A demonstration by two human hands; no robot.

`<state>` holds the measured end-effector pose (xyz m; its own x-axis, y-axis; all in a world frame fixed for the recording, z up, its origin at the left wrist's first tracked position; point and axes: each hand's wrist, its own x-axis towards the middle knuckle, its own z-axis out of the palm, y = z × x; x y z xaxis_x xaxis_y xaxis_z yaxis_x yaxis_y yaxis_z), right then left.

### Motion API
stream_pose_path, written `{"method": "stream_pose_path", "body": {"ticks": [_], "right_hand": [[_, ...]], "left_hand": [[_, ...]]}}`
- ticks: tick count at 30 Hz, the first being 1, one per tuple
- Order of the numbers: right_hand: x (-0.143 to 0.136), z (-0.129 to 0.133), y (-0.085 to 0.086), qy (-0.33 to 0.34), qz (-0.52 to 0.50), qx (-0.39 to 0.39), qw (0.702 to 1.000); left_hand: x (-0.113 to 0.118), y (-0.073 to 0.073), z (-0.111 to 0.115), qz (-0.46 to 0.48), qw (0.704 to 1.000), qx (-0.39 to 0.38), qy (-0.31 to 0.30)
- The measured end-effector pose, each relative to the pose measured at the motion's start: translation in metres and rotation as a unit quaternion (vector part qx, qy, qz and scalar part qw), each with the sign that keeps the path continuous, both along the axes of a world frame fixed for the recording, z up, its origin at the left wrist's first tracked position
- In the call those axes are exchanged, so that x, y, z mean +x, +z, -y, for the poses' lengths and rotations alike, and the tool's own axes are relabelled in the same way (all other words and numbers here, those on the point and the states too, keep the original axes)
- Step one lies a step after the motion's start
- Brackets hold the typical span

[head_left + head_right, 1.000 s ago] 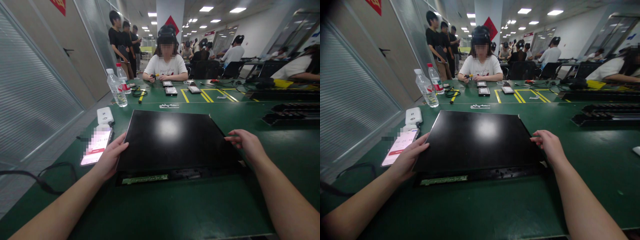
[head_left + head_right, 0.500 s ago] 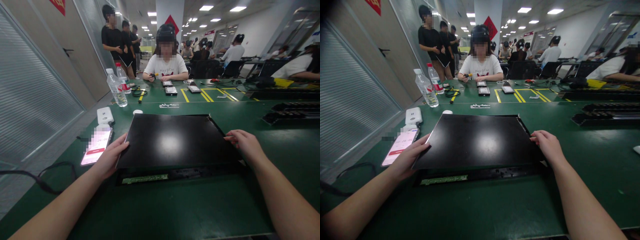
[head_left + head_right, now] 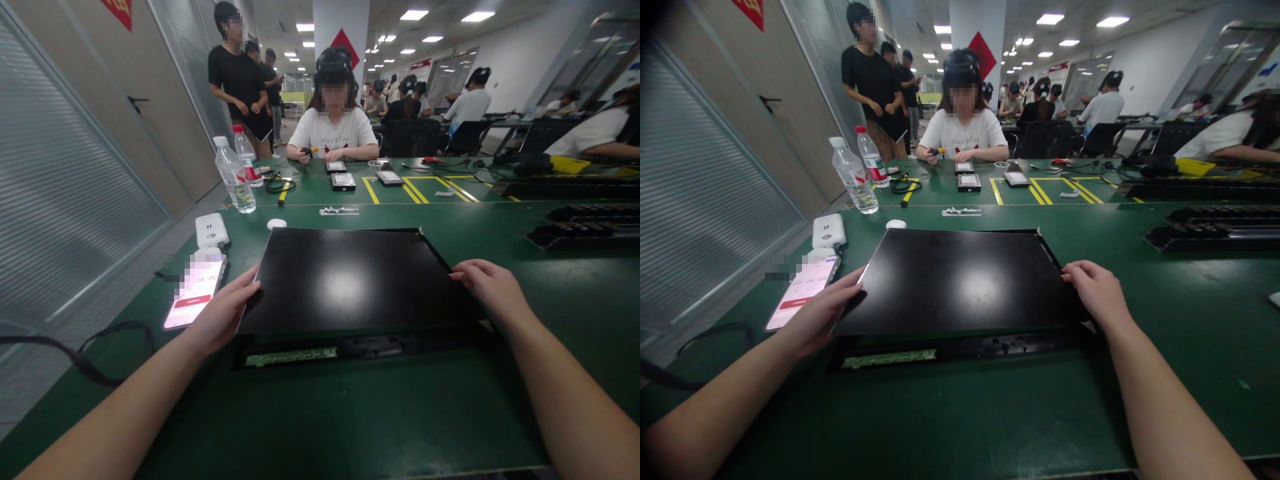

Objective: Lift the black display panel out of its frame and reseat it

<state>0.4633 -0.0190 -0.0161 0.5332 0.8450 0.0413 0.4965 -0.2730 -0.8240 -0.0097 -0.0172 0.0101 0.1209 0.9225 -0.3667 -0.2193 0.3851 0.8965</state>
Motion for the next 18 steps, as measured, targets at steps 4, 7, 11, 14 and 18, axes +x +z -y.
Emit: {"method": "stream_pose_path", "body": {"ticks": [4, 7, 11, 14, 18], "right_hand": [[0.0029, -0.0009, -0.0021, 0.008, 0.051, -0.014, 0.999], [0.0026, -0.0009, -0.0010, 0.016, 0.076, -0.027, 0.997], [-0.0010, 0.0006, 0.0031, 0.015, 0.109, -0.042, 0.993], [-0.0028, 0.0018, 0.0044, 0.016, 0.132, -0.048, 0.990], [-0.0020, 0.0024, 0.0030, 0.021, 0.158, -0.051, 0.986]], "left_hand": [[0.0007, -0.0006, -0.0009, 0.016, 1.000, 0.000, -0.007], [0.0013, -0.0013, -0.0010, 0.014, 1.000, 0.010, 0.000], [0.0044, 0.0004, 0.0011, 0.004, 1.000, 0.025, -0.001], [0.0071, 0.0026, 0.0032, 0.007, 0.999, 0.034, -0.006], [0.0085, 0.0035, 0.0047, 0.016, 0.999, 0.037, -0.006]]}}
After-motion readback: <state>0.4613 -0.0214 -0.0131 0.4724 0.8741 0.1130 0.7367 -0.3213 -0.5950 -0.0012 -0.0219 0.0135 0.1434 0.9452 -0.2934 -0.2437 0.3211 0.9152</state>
